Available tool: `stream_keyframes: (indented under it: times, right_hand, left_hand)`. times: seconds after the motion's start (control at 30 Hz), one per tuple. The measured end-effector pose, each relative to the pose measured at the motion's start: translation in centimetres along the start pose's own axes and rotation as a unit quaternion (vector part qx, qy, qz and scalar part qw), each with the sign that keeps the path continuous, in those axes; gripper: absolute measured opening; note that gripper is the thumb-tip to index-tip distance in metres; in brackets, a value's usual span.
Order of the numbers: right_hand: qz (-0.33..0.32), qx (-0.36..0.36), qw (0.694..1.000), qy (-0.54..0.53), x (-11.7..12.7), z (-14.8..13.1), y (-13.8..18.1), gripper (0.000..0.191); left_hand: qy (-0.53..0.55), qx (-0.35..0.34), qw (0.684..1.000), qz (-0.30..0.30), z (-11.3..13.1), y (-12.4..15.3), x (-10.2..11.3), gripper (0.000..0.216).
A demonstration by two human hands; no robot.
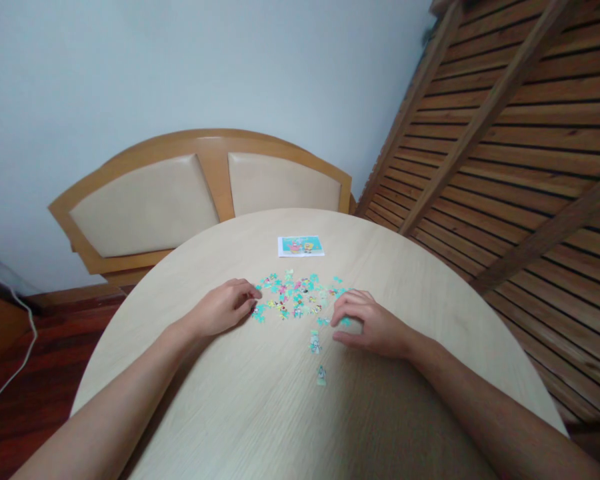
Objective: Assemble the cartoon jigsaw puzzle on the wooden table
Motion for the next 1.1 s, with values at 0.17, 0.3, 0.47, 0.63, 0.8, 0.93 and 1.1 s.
stream_keyframes:
  times: [0.17, 0.3, 0.47, 0.63, 0.8, 0.93, 1.1]
  right_hand:
    - [0.021, 0.005, 1.0, -0.001, 0.2, 0.5, 0.0, 0.016]
    - [0.029, 0.0, 1.0, -0.003, 0.3, 0.5, 0.0, 0.015]
    - [0.03, -0.004, 1.0, -0.006, 0.4, 0.6, 0.1, 0.015]
    - [0.043, -0.022, 0.999, 0.011, 0.8, 0.7, 0.2, 0.014]
    - [0.054, -0.047, 0.997, 0.023, 1.1, 1.6, 0.2, 0.012]
    - [0.063, -0.064, 0.995, 0.032, 1.2, 3.0, 0.3, 0.014]
    - [0.064, -0.091, 0.993, 0.042, 1.1, 4.1, 0.7, 0.021]
  left_hand:
    - [0.034, -0.044, 0.998, -0.023, -0.2, -0.1, 0.6, 0.016]
    - [0.036, -0.095, 0.994, -0.039, 0.2, 0.2, 0.4, 0.016]
    - [0.045, -0.098, 0.993, -0.053, 0.2, 0.3, 0.1, 0.016]
    - [0.034, -0.079, 0.996, -0.029, 0.3, 0.3, 0.1, 0.017]
    - [0.024, -0.08, 0.996, 0.027, 1.1, -0.1, -0.4, 0.024]
    - [0.004, -0.115, 0.993, 0.032, 2.9, -0.2, -1.3, 0.028]
    - [-0.02, -0.12, 0.992, 0.023, 4.3, 0.0, -2.0, 0.026]
Point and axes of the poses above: each hand's wrist, its own y-axis away from the middle knuckle, its own x-axis out of the back of the hand, z = x × y, the point moved 6 cm from there along -y, towards the middle knuckle
